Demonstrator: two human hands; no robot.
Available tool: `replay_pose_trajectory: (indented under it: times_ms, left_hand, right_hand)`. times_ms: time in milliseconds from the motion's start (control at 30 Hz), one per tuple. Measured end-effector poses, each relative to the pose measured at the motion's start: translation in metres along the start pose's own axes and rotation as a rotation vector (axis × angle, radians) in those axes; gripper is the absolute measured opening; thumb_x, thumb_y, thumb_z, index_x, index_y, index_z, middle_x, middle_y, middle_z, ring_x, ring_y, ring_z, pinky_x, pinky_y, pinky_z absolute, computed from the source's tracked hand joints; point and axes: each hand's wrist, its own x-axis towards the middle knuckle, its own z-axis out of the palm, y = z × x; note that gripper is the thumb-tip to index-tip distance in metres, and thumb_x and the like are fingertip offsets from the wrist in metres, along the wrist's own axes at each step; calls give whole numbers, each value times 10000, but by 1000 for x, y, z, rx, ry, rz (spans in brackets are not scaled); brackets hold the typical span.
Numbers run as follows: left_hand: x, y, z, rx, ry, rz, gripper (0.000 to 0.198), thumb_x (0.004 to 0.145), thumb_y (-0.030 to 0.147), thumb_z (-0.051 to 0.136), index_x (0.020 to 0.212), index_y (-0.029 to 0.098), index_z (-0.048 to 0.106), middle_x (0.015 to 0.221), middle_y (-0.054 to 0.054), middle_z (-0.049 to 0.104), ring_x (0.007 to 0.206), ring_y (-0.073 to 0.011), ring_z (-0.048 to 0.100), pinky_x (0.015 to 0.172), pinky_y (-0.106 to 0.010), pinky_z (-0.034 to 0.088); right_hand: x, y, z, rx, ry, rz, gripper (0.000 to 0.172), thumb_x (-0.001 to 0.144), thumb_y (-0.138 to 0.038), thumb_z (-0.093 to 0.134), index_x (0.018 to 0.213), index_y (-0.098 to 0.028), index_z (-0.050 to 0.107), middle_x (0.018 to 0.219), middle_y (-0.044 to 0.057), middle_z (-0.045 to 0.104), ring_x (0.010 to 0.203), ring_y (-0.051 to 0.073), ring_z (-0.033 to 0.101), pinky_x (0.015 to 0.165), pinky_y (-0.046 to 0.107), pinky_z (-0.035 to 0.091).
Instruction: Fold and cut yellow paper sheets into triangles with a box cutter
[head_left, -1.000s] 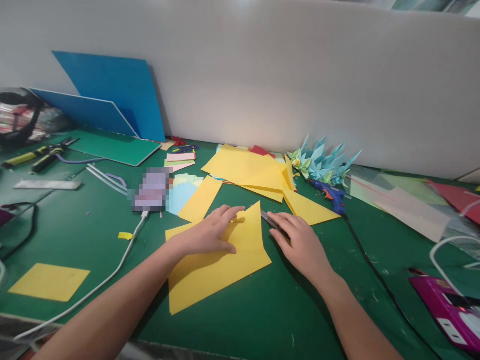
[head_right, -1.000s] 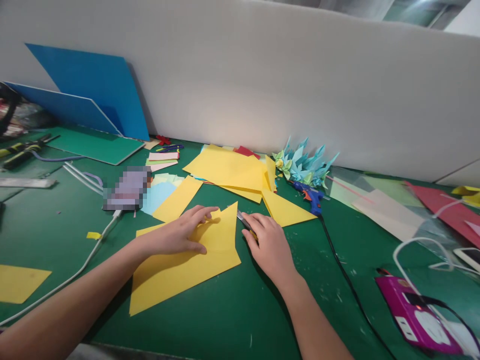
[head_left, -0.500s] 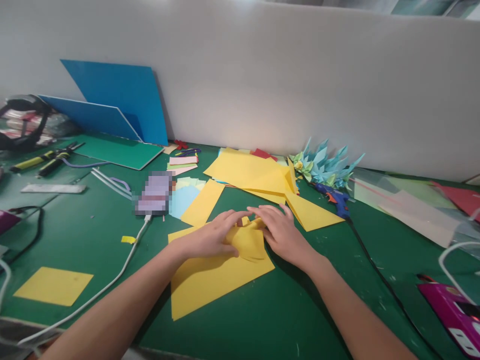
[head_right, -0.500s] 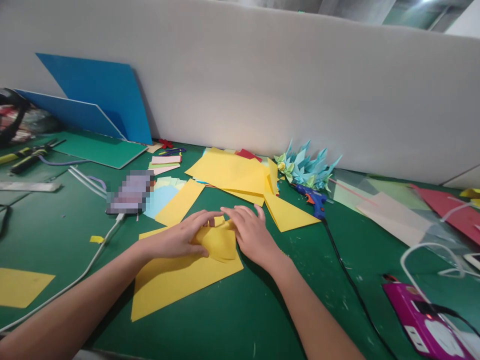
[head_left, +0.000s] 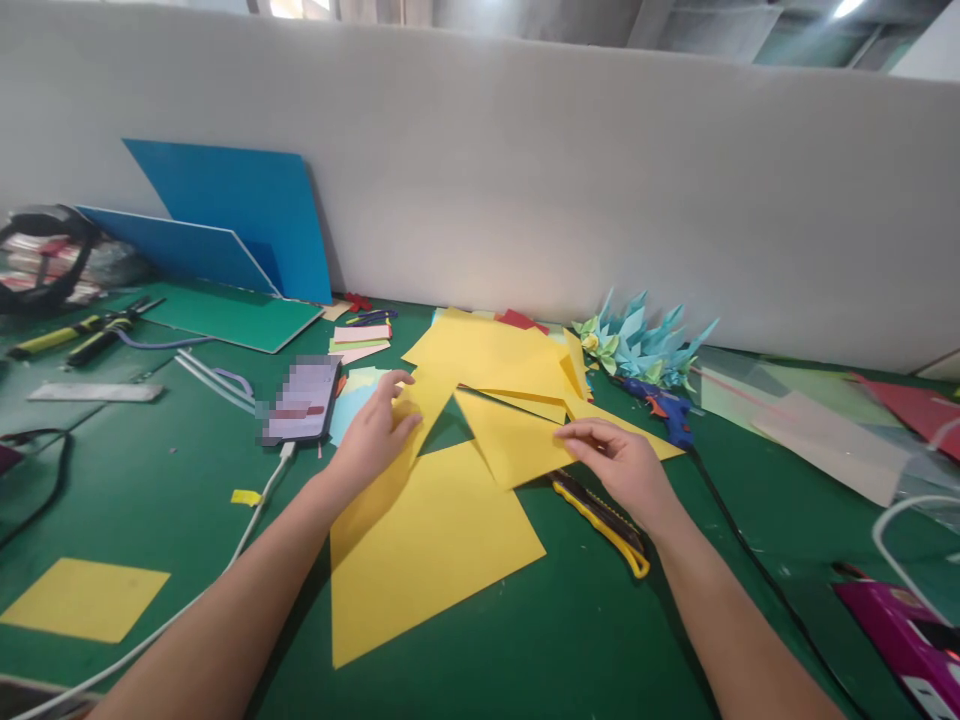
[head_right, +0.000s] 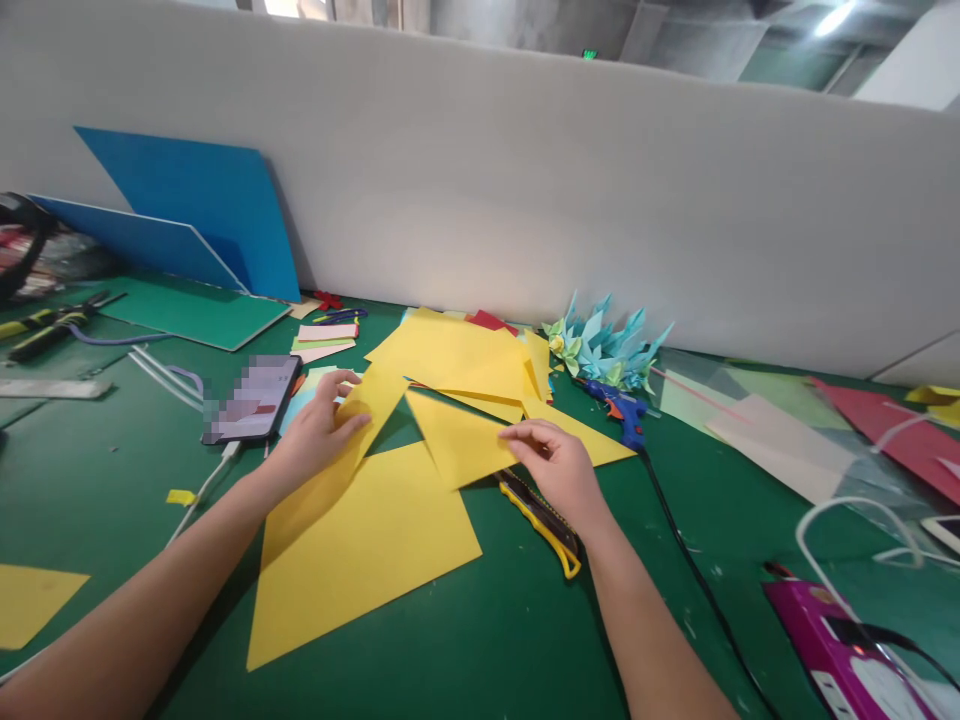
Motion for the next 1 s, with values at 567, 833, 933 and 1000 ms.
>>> replay_pose_trajectory:
  times_ms: [567, 833, 933, 1000]
  left_hand:
    - [-18, 20, 15, 211, -401, 340, 622, 772, 529, 618, 1293, 223, 472, 1354, -120, 478, 1259, -317, 399, 1040, -472, 322]
    - [-28, 25, 23, 186, -470, 309, 700, 754, 470, 667, 1340, 200, 393, 1350, -150, 446, 1252, -324, 383, 1041, -466, 308]
    - [-29, 25, 27, 142, -469, 249, 717, 737, 435, 686, 1341, 201, 378, 1338, -153, 433, 1250, -328, 373, 1026, -478, 324]
    - [-30, 27, 29, 111, -448, 197, 746, 702, 415, 714, 1334, 207, 375, 1298, -144, 446, 1226, -330, 384, 1009, -488, 338]
  right_hand:
    - [5, 26, 3, -309, 168, -40, 419, 841, -425, 458, 1102, -176, 671, 1129, 138, 652, 920, 262, 620, 814, 441, 503]
    - [-5, 0, 3, -754, 323, -250, 398, 882, -320, 473, 1262, -231, 555, 1335, 171, 476, 1178, 395, 427, 904, 641, 345]
    - [-12, -16, 11, -599, -48, -421, 337, 919, -289, 435, 1225, -247, 572, 1155, 98, 639, 1076, 278, 547, 920, 484, 430]
    - [-18, -23, 20, -549, -301, -409, 363, 928, -278, 437, 1277, -236, 527, 1142, 90, 657, 1031, 246, 587, 862, 424, 486]
